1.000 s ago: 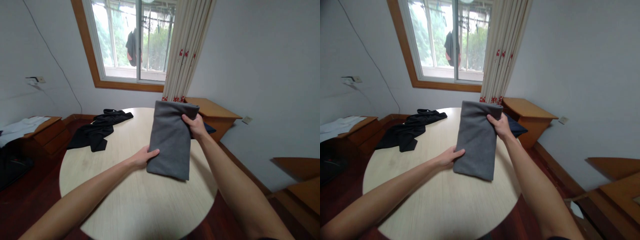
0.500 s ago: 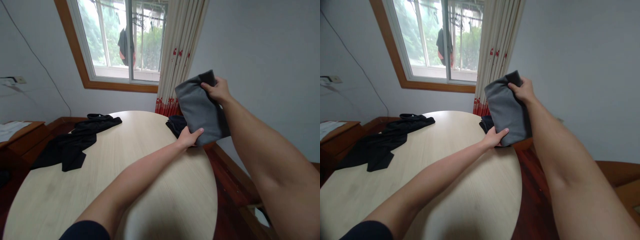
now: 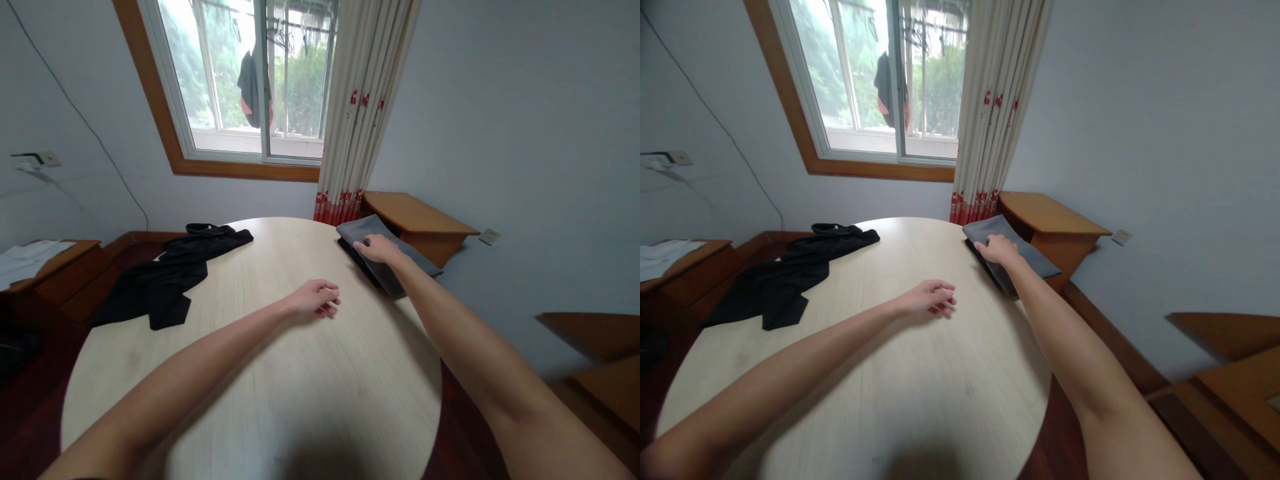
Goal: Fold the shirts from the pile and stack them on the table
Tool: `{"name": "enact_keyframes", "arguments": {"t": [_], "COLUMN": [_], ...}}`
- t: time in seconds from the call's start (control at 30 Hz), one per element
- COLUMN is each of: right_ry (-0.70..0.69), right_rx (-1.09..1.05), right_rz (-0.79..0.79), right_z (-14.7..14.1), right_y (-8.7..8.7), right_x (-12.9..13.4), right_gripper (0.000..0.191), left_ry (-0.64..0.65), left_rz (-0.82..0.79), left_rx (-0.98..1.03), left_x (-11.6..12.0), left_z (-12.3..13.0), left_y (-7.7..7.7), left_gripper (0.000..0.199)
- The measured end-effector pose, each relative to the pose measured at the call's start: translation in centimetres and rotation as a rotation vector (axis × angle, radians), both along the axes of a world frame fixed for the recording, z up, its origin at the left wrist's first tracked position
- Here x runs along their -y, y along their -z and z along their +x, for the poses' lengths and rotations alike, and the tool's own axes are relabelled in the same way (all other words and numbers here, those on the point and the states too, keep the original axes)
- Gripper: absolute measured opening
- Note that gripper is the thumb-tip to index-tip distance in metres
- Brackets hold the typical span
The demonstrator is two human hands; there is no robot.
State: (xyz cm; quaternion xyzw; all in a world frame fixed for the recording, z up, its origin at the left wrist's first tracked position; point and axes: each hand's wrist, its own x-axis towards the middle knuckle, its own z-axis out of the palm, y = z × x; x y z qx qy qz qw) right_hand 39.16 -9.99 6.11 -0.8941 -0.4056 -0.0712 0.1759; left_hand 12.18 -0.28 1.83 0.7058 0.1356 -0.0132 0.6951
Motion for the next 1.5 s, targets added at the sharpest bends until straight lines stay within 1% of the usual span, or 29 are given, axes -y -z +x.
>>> {"name": "enact_keyframes", "arguments": {"t": [0.07, 0.13, 0.17, 0.2, 0.27, 0.3, 0.37, 0.43, 0.5, 0.57, 0.63, 0.7, 0.77, 0.9, 0.97, 1.03, 1.1, 1.17, 1.23, 1.3, 1.33, 1.37, 1.4, 1.43, 1.47, 1.5], "right_ry": [-0.044, -0.139, -0.183, -0.223, -0.290, -0.315, -0.332, -0.317, -0.318, -0.358, -0.410, -0.454, -0.486, -0.496, -0.500, -0.508, -0.503, -0.497, -0.518, -0.569, -0.592, -0.610, -0.622, -0.632, -0.640, -0.650], "right_rx": [-0.007, -0.050, -0.088, -0.132, -0.214, -0.247, -0.259, -0.201, -0.144, -0.150, -0.191, -0.238, -0.270, -0.252, -0.239, -0.245, -0.283, -0.357, -0.447, -0.514, -0.539, -0.568, -0.603, -0.640, -0.676, -0.699], "right_rz": [-0.039, -0.043, -0.047, -0.054, -0.076, -0.092, -0.105, -0.088, -0.069, -0.063, -0.042, 0.001, 0.041, 0.057, 0.056, 0.077, 0.126, 0.194, 0.270, 0.328, 0.352, 0.371, 0.384, 0.391, 0.391, 0.381], "right_z": [-4.1, -8.4, -10.5, -12.4, -15.7, -16.9, -18.8, -19.8, -20.0, -19.7, -19.2, -18.7, -18.4, -18.2, -18.1, -18.1, -18.1, -18.2, -18.5, -18.9, -19.2, -19.4, -19.7, -20.0, -20.3, -20.5], "right_y": [0.8, 1.9, 2.6, 3.3, 4.9, 5.6, 6.8, 7.6, 8.1, 8.5, 8.7, 8.8, 8.9, 9.1, 9.1, 9.2, 9.3, 9.4, 9.4, 9.3, 9.3, 9.2, 9.1, 9.1, 9.0, 9.0], "right_x": [0.1, -0.4, -0.7, -1.1, -2.0, -2.4, -2.8, -2.8, -2.4, -1.7, -1.1, -0.6, -0.3, -0.4, -0.6, -0.7, -0.8, -0.9, -1.0, -1.1, -1.2, -1.2, -1.3, -1.4, -1.4, -1.5], "right_gripper": [0.055, 0.056, 0.056, 0.055, 0.052, 0.051, 0.048, 0.047, 0.047, 0.047, 0.045, 0.043, 0.041, 0.040, 0.038, 0.035, 0.035, 0.037, 0.038, 0.038, 0.039, 0.041, 0.043, 0.046, 0.048, 0.051], "left_ry": [-0.118, -0.232, -0.287, -0.351, -0.494, -0.576, -0.710, -0.801, -0.846, -0.849, -0.825, -0.805, -0.809, -0.820, -0.781, -0.719, -0.644, -0.556, -0.431, -0.215, -0.106, -0.021, 0.016, -0.001, -0.063, -0.163], "left_rz": [0.388, 0.805, 0.982, 1.122, 1.295, 1.343, 1.390, 1.401, 1.367, 1.282, 1.214, 1.216, 1.254, 1.258, 1.253, 1.254, 1.237, 1.180, 1.052, 0.843, 0.729, 0.627, 0.554, 0.521, 0.534, 0.593], "left_rx": [0.027, -0.003, -0.058, -0.116, -0.215, -0.238, -0.286, -0.349, -0.441, -0.541, -0.612, -0.636, -0.625, -0.583, -0.532, -0.445, -0.331, -0.184, 0.006, 0.182, 0.241, 0.282, 0.306, 0.321, 0.324, 0.313], "left_x": [-3.9, -7.5, -9.1, -10.5, -12.6, -13.4, -14.4, -15.2, -15.9, -16.5, -17.0, -17.4, -17.6, -17.3, -16.4, -14.9, -12.6, -9.8, -6.8, -4.4, -3.6, -3.3, -3.4, -4.0, -4.9, -6.1], "left_z": [-3.9, -7.6, -9.4, -11.1, -14.3, -15.6, -17.7, -19.0, -19.6, -20.0, -20.3, -20.6, -20.7, -20.5, -19.9, -18.8, -17.5, -16.0, -14.8, -14.0, -13.8, -13.7, -13.8, -14.0, -14.3, -14.7], "left_y": [-0.5, -1.0, -1.1, -1.2, -1.2, -1.0, -0.6, -0.1, 0.5, 1.1, 1.5, 1.8, 1.9, 1.5, 1.3, 1.1, 1.0, 1.0, 0.9, 0.7, 0.5, 0.4, 0.2, 0.1, 0.0, 0.0], "left_gripper": [0.031, 0.031, 0.034, 0.035, 0.039, 0.041, 0.045, 0.050, 0.060, 0.070, 0.072, 0.066, 0.057, 0.043, 0.040, 0.037, 0.034, 0.030, 0.026, 0.026, 0.029, 0.032, 0.034, 0.036, 0.037, 0.036]}}
